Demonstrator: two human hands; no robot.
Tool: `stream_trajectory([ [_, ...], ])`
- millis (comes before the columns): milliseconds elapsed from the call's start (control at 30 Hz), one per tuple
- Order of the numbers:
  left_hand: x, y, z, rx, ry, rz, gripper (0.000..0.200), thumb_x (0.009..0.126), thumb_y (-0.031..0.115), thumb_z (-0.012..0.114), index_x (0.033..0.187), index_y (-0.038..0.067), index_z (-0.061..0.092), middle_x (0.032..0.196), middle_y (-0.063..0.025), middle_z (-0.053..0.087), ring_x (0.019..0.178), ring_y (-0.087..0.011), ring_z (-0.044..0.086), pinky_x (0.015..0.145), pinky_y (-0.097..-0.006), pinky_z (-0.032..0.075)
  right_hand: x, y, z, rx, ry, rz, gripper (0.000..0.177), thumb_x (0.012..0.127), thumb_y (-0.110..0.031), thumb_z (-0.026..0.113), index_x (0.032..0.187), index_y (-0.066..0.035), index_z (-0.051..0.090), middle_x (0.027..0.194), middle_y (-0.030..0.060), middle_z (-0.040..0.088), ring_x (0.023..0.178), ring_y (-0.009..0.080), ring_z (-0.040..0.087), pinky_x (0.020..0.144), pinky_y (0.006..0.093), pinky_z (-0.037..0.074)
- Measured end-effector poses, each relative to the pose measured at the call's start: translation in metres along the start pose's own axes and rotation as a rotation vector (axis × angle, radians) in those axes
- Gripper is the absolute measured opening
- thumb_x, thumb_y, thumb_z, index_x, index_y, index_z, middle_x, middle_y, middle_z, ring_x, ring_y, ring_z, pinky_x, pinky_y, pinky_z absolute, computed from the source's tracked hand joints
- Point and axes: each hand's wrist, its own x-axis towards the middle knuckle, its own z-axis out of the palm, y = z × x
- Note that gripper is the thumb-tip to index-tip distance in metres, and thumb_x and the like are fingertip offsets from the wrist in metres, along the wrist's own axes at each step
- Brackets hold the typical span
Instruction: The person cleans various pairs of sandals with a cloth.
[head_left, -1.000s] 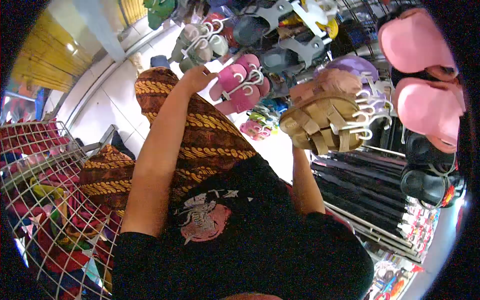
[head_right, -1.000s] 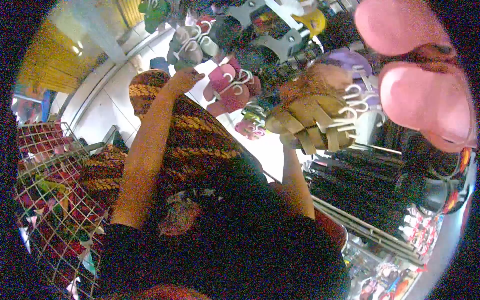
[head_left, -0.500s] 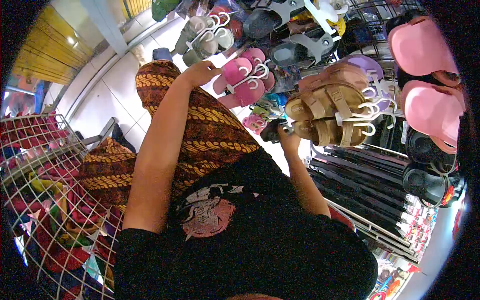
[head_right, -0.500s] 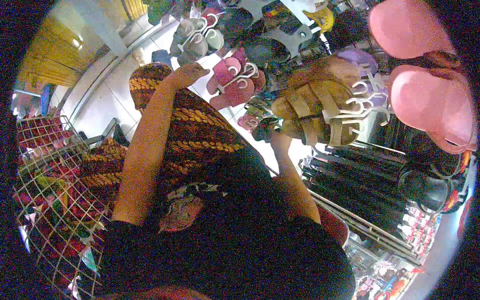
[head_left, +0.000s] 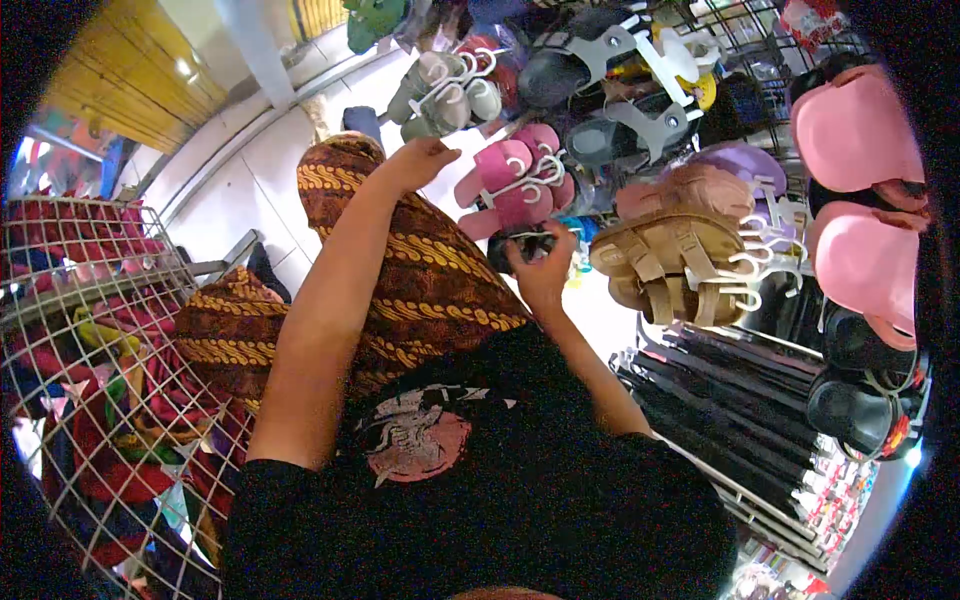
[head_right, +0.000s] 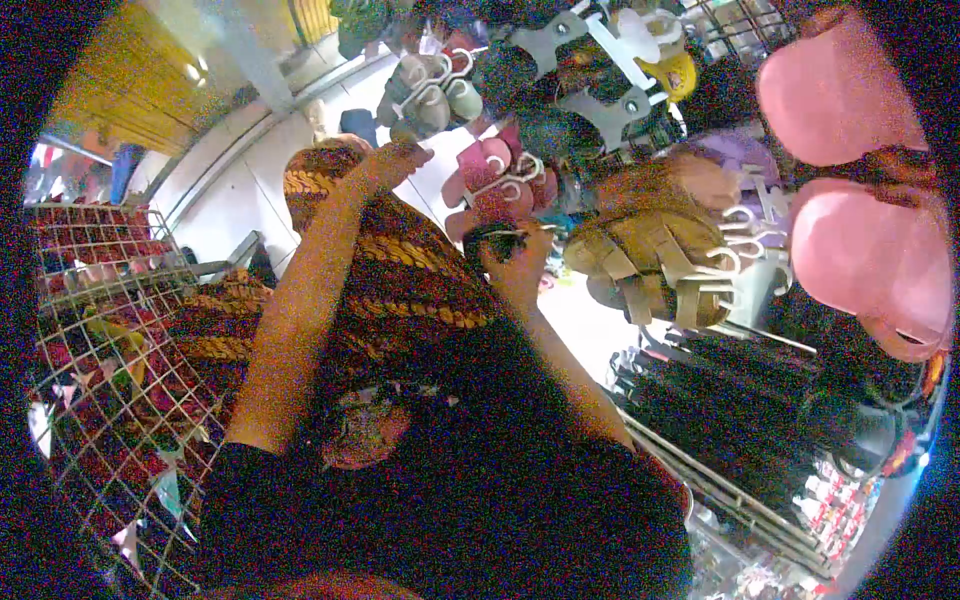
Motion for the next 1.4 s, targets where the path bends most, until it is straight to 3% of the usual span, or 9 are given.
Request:
stream_trajectory([
  [167, -0.044, 0.051, -0.01, 0.22, -0.057, -0.015, 0.06, 0.095, 0.057, 0.051, 0.119, 0.004, 0.066, 0.119, -0.0166, 0.067, 0.116, -0.028, 0.061, 0.103, -0.036, 0.043, 0.029, -0.049, 0.022, -0.036, -0.017, -0.451, 0.066, 0.06, -0.019, 0.087, 0.115, -0.01, 0.052, 0.123, 0.0174, 0.042, 0.118, 0.0399, 0.044, 0.099, 0.0476, 0.04],
  [333, -0.065, 0.062, -0.019, -1.065, -0.372, 0.285, 0.058, 0.099, 0.044, 0.053, 0.142, 0.006, 0.047, 0.137, -0.0068, 0.055, 0.121, -0.0156, 0.052, 0.102, -0.0325, 0.044, 0.066, -0.147, 0.02, 0.175, -0.018, -0.752, 0.082, 0.059, -0.039, 0.086, 0.131, -0.02, 0.049, 0.13, 0.019, 0.043, 0.121, 0.0427, 0.042, 0.1, 0.0579, 0.035],
  [533, -0.088, 0.016, -0.064, -1.689, -0.149, 0.298, 0.062, 0.096, 0.053, 0.048, 0.138, 0.008, 0.049, 0.132, -0.0144, 0.059, 0.12, -0.0259, 0.058, 0.105, -0.0415, 0.044, 0.099, -0.256, 0.034, 0.176, -0.209, -0.7, 0.094, 0.069, -0.048, 0.082, 0.142, -0.005, 0.04, 0.128, 0.0232, 0.048, 0.118, 0.0419, 0.046, 0.101, 0.0538, 0.035],
  [700, -0.148, 0.047, -0.134, -1.26, 0.242, 0.309, 0.06, 0.096, 0.054, 0.046, 0.141, 0.015, 0.046, 0.14, -0.0126, 0.052, 0.127, -0.0305, 0.053, 0.106, -0.0546, 0.042, 0.134, -0.302, 0.086, 0.427, -0.524, -0.727, 0.06, 0.089, -0.028, 0.07, 0.136, 0.001, 0.049, 0.139, 0.0264, 0.044, 0.121, 0.0377, 0.052, 0.096, 0.04, 0.048],
  [767, -0.147, 0.019, -0.16, -1.463, -0.032, 0.398, 0.061, 0.093, 0.055, 0.051, 0.142, 0.02, 0.044, 0.145, -0.0089, 0.047, 0.13, -0.0312, 0.049, 0.103, -0.0601, 0.042, 0.148, -0.319, 0.103, 0.567, -0.586, -0.589, 0.047, 0.091, -0.024, 0.068, 0.13, -0.001, 0.056, 0.141, 0.0229, 0.044, 0.12, 0.0301, 0.055, 0.086, 0.0337, 0.054],
  [967, -0.151, -0.045, -0.21, -1.507, 0.182, 0.267, 0.064, 0.094, 0.059, 0.048, 0.143, 0.019, 0.043, 0.145, -0.0035, 0.048, 0.132, -0.0349, 0.047, 0.098, -0.0722, 0.039, 0.226, -0.219, 0.32, 0.213, -0.329, -0.572, 0.035, 0.087, -0.025, 0.07, 0.112, -0.002, 0.061, 0.109, 0.0199, 0.061, 0.105, 0.0376, 0.058, 0.09, 0.0453, 0.049],
  [1067, -0.138, -0.117, -0.224, -1.724, 0.179, 0.357, 0.063, 0.093, 0.058, 0.05, 0.145, 0.025, 0.039, 0.153, -0.0065, 0.038, 0.138, -0.0356, 0.04, 0.102, -0.0736, 0.035, 0.265, -0.157, 0.41, -0.374, -1.194, -0.494, 0.046, 0.084, -0.034, 0.067, 0.118, -0.003, 0.061, 0.115, 0.0259, 0.06, 0.104, 0.0433, 0.061, 0.089, 0.05, 0.05],
  [1167, -0.132, -0.127, -0.255, -1.647, 0.218, 0.408, 0.063, 0.093, 0.061, 0.045, 0.146, 0.026, 0.04, 0.155, -0.0025, 0.035, 0.14, -0.0334, 0.038, 0.103, -0.0754, 0.03, 0.291, -0.123, 0.452, -0.577, -0.918, -0.482, 0.05, 0.085, -0.038, 0.062, 0.12, -0.004, 0.061, 0.111, 0.0226, 0.064, 0.109, 0.0377, 0.062, 0.092, 0.0459, 0.052],
  [1400, -0.107, -0.138, -0.274, -1.814, 0.285, 0.466, 0.071, 0.085, 0.063, 0.057, 0.145, 0.028, 0.042, 0.157, -0.0022, 0.033, 0.137, -0.0267, 0.042, 0.108, -0.0645, 0.034, 0.26, -0.025, 0.599, -0.988, -1.479, -0.392, 0.061, 0.082, -0.05, 0.065, 0.126, -0.008, 0.063, 0.131, 0.0182, 0.06, 0.125, 0.0333, 0.055, 0.107, 0.0424, 0.042],
])
